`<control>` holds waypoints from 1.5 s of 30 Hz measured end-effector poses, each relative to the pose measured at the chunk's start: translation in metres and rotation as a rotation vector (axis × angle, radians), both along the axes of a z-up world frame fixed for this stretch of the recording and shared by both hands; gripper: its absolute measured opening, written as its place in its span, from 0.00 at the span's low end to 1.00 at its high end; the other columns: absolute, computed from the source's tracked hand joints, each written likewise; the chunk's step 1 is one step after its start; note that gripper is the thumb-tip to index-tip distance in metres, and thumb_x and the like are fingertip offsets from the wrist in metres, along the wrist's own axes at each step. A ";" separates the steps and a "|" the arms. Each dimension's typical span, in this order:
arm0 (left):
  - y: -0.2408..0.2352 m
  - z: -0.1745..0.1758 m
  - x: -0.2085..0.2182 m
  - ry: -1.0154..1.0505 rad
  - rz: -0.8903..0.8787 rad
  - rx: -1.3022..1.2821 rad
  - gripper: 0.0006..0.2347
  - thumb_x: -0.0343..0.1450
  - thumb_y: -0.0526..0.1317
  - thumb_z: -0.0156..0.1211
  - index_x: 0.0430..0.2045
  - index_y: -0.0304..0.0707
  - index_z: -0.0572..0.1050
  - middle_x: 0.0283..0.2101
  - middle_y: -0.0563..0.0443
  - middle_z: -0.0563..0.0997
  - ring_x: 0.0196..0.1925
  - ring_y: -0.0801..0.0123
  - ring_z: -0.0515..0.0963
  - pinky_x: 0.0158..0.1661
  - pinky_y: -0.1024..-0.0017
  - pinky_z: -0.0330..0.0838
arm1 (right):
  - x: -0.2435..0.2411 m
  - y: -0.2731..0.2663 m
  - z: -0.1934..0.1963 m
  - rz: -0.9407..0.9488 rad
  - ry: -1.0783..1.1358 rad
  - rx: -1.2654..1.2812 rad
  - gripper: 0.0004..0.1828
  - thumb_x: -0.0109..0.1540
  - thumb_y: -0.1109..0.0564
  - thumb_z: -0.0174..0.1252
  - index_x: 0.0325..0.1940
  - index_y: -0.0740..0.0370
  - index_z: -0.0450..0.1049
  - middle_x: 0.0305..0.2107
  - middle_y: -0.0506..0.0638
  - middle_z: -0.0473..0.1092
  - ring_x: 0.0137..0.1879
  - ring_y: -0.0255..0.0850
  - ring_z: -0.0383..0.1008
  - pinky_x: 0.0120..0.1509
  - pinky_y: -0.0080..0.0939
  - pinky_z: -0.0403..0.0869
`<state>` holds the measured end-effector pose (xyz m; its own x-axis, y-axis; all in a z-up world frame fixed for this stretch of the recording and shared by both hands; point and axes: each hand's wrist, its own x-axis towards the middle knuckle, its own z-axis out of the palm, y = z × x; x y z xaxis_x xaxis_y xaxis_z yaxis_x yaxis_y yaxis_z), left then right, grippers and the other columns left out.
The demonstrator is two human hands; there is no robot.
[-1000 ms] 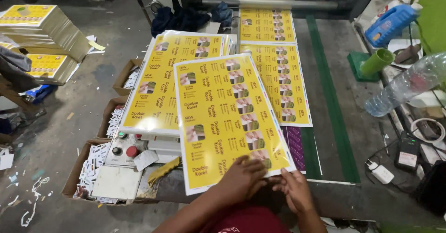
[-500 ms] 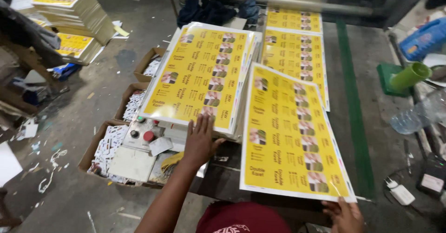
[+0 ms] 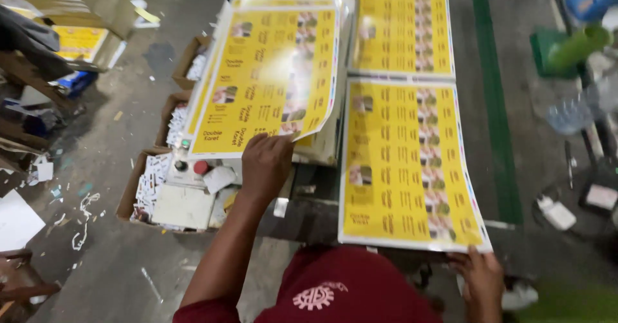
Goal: Sorting and stacking printed yellow sheets in a print shop.
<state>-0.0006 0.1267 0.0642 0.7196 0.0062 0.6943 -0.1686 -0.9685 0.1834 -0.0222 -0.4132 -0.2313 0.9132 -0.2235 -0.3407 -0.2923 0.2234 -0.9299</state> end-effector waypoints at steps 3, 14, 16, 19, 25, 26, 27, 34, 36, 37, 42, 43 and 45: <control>-0.012 -0.012 -0.002 0.022 0.001 -0.038 0.03 0.69 0.33 0.66 0.32 0.34 0.80 0.31 0.48 0.84 0.32 0.58 0.81 0.46 0.63 0.73 | 0.002 0.029 0.024 0.008 0.031 -0.005 0.11 0.74 0.60 0.48 0.59 0.67 0.65 0.40 0.58 0.72 0.38 0.46 0.78 0.33 0.37 0.71; -0.021 -0.057 -0.010 0.150 0.029 -0.132 0.04 0.76 0.39 0.62 0.36 0.41 0.82 0.31 0.46 0.85 0.39 0.52 0.87 0.51 0.55 0.79 | 0.116 0.074 0.016 0.010 -0.064 -0.003 0.16 0.76 0.54 0.48 0.67 0.61 0.62 0.38 0.57 0.74 0.38 0.53 0.82 0.31 0.43 0.83; -0.022 -0.054 -0.014 0.142 0.036 -0.131 0.04 0.76 0.40 0.63 0.35 0.42 0.82 0.31 0.47 0.85 0.39 0.53 0.87 0.51 0.56 0.79 | 0.129 0.076 0.022 0.018 -0.059 0.018 0.17 0.76 0.53 0.49 0.68 0.58 0.62 0.38 0.54 0.74 0.38 0.52 0.83 0.31 0.43 0.84; -0.023 -0.050 -0.022 0.088 -0.002 -0.128 0.03 0.75 0.37 0.63 0.37 0.41 0.82 0.34 0.43 0.84 0.39 0.48 0.85 0.42 0.54 0.80 | 0.128 0.072 0.020 0.118 -0.026 0.062 0.24 0.75 0.51 0.48 0.76 0.52 0.58 0.45 0.60 0.76 0.41 0.53 0.83 0.32 0.43 0.83; -0.061 -0.089 -0.026 0.106 -0.222 -0.260 0.04 0.71 0.38 0.64 0.36 0.42 0.84 0.40 0.43 0.86 0.44 0.51 0.86 0.44 0.58 0.80 | 0.074 0.122 0.067 0.265 0.011 0.090 0.26 0.70 0.57 0.50 0.74 0.58 0.62 0.48 0.68 0.75 0.43 0.54 0.82 0.32 0.43 0.82; -0.074 -0.091 -0.025 0.074 -0.288 -0.248 0.04 0.70 0.37 0.66 0.35 0.41 0.84 0.41 0.42 0.85 0.45 0.50 0.85 0.45 0.58 0.80 | 0.066 0.139 0.080 0.347 0.016 0.071 0.25 0.69 0.57 0.51 0.72 0.60 0.64 0.47 0.70 0.75 0.41 0.55 0.82 0.31 0.45 0.82; -0.087 -0.093 -0.023 0.042 -0.357 -0.235 0.04 0.69 0.36 0.67 0.35 0.40 0.84 0.41 0.41 0.85 0.45 0.49 0.85 0.45 0.58 0.80 | 0.058 0.157 0.093 0.426 0.021 0.053 0.25 0.68 0.56 0.53 0.70 0.61 0.67 0.47 0.71 0.76 0.40 0.57 0.83 0.31 0.47 0.82; -0.146 -0.088 -0.019 0.138 -0.483 -0.112 0.08 0.75 0.43 0.59 0.40 0.43 0.82 0.46 0.46 0.84 0.53 0.54 0.83 0.54 0.57 0.72 | 0.043 0.185 0.069 0.456 -0.031 0.285 0.24 0.66 0.53 0.57 0.65 0.64 0.68 0.44 0.72 0.77 0.37 0.63 0.83 0.29 0.55 0.83; -0.147 -0.082 -0.017 0.177 -0.520 -0.101 0.11 0.73 0.46 0.62 0.40 0.40 0.82 0.48 0.42 0.84 0.57 0.50 0.82 0.59 0.49 0.69 | 0.049 0.172 0.067 0.274 -0.043 0.264 0.20 0.68 0.58 0.57 0.63 0.65 0.67 0.42 0.69 0.76 0.33 0.59 0.81 0.26 0.52 0.82; -0.135 -0.082 -0.010 0.176 -0.521 -0.101 0.11 0.73 0.46 0.62 0.40 0.40 0.82 0.48 0.42 0.84 0.57 0.50 0.82 0.59 0.49 0.69 | 0.049 0.162 0.070 0.274 -0.045 0.263 0.20 0.68 0.58 0.57 0.63 0.65 0.67 0.42 0.69 0.76 0.33 0.59 0.81 0.26 0.52 0.82; -0.050 -0.129 0.036 0.224 -0.269 -0.083 0.10 0.71 0.41 0.61 0.44 0.40 0.82 0.53 0.42 0.81 0.59 0.47 0.79 0.58 0.53 0.69 | 0.041 0.113 0.079 0.047 -0.092 0.126 0.13 0.71 0.57 0.55 0.58 0.64 0.69 0.37 0.57 0.76 0.31 0.46 0.81 0.27 0.43 0.82; -0.037 -0.126 0.039 0.225 -0.267 -0.084 0.10 0.71 0.41 0.61 0.44 0.40 0.82 0.53 0.42 0.81 0.59 0.47 0.79 0.58 0.53 0.69 | 0.040 0.097 0.065 0.049 -0.091 0.125 0.13 0.71 0.57 0.55 0.58 0.64 0.69 0.37 0.57 0.76 0.31 0.46 0.81 0.27 0.43 0.82; -0.009 -0.121 0.046 0.210 -0.083 -0.060 0.15 0.74 0.45 0.62 0.52 0.38 0.80 0.54 0.37 0.81 0.60 0.45 0.78 0.60 0.52 0.68 | 0.038 0.066 0.037 0.012 -0.091 0.077 0.12 0.72 0.57 0.55 0.58 0.64 0.68 0.38 0.56 0.76 0.31 0.46 0.80 0.27 0.44 0.82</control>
